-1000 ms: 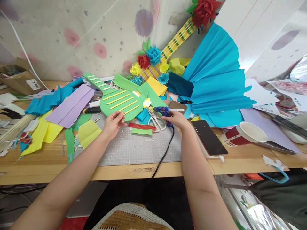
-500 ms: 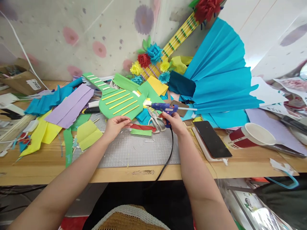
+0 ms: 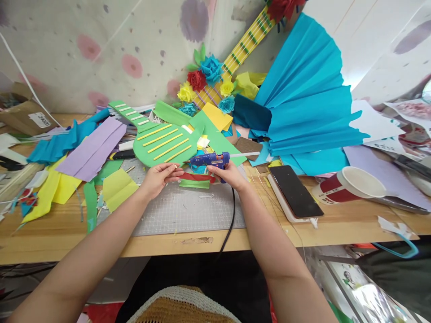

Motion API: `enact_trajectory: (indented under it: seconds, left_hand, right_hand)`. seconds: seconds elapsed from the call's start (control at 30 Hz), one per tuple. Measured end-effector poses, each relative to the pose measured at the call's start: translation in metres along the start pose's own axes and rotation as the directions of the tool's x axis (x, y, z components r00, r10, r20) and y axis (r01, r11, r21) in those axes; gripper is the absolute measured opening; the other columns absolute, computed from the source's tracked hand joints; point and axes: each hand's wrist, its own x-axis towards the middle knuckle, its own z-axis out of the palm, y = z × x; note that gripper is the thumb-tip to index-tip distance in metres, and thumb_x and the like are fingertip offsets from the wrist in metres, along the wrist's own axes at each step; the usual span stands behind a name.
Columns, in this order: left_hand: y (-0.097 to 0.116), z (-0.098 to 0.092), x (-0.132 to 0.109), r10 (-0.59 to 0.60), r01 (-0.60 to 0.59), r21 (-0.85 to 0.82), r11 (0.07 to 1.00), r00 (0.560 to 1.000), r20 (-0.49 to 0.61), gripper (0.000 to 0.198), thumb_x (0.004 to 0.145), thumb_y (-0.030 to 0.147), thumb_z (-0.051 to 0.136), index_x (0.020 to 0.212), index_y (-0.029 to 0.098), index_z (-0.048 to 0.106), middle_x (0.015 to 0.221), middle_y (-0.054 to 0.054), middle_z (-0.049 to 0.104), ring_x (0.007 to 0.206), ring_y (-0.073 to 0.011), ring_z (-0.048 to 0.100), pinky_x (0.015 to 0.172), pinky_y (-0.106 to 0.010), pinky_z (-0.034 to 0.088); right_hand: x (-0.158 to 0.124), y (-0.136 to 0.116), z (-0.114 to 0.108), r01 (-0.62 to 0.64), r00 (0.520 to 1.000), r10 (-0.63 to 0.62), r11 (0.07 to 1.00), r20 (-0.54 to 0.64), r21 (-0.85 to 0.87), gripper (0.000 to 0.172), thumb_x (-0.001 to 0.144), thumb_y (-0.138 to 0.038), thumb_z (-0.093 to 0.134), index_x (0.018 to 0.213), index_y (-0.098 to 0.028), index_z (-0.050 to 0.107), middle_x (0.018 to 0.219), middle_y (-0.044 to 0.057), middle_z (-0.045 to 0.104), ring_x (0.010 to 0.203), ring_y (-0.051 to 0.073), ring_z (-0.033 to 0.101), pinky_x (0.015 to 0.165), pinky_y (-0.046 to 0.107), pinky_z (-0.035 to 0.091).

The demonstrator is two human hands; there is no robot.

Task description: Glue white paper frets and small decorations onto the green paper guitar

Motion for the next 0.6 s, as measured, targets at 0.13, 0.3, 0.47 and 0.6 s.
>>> enact_trajectory:
  seconds: [0.13,0.3,0.47,0.6]
  left_hand:
    - [-0.0005,-0.0026,0.0012,-0.082,0.083,-0.022,0.996,0.995,0.062,0.016,0.075,0.024,0.066,0.083,0.01,0.066,0.081,-0.009,0.071,0.075,-0.0147,0.068,0.064,-0.022,0.055]
    - [-0.002,-0.0022,0.0016,-0.145,0.146,-0.016,0.989,0.986,0.077,0.011,0.075,0.021,0.065,0.078,0.01,0.066,0.074,-0.008,0.07,0.069,-0.0137,0.068,0.06,-0.02,0.055]
    - [0.0008,-0.002,0.0008,-0.162,0.162,0.005,0.987,0.985,0.066,0.01,0.077,0.019,0.064,0.08,0.01,0.067,0.075,-0.008,0.071,0.067,-0.0127,0.067,0.057,-0.019,0.055]
    - [0.0035,-0.0007,-0.0002,-0.173,0.173,0.01,0.985,0.983,0.06,0.01,0.077,0.018,0.064,0.08,0.01,0.067,0.074,-0.008,0.07,0.065,-0.0115,0.067,0.056,-0.017,0.054]
  right_hand:
    - [-0.0006,-0.0002,0.0005,-0.029,1.0,0.029,0.999,-0.01,-0.024,0.043,0.06,-0.058,0.069,0.067,-0.016,0.058,0.046,-0.004,0.045,0.044,0.007,0.041,0.042,0.023,0.039]
    - [-0.0002,0.0004,0.0057,-0.09,0.995,0.09,0.996,0.039,-0.02,0.045,0.057,-0.055,0.072,0.081,-0.017,0.063,0.055,-0.002,0.053,0.048,0.009,0.046,0.048,0.028,0.049]
    - [0.0015,0.0045,0.0036,-0.094,0.995,0.095,0.995,0.032,-0.025,0.045,0.058,-0.054,0.072,0.084,-0.019,0.065,0.058,0.0,0.057,0.05,0.011,0.05,0.048,0.029,0.052]
    - [0.003,0.0072,0.0027,-0.101,0.994,0.102,0.994,0.028,-0.034,0.042,0.058,-0.052,0.073,0.082,-0.019,0.065,0.058,0.001,0.058,0.05,0.012,0.053,0.048,0.029,0.052]
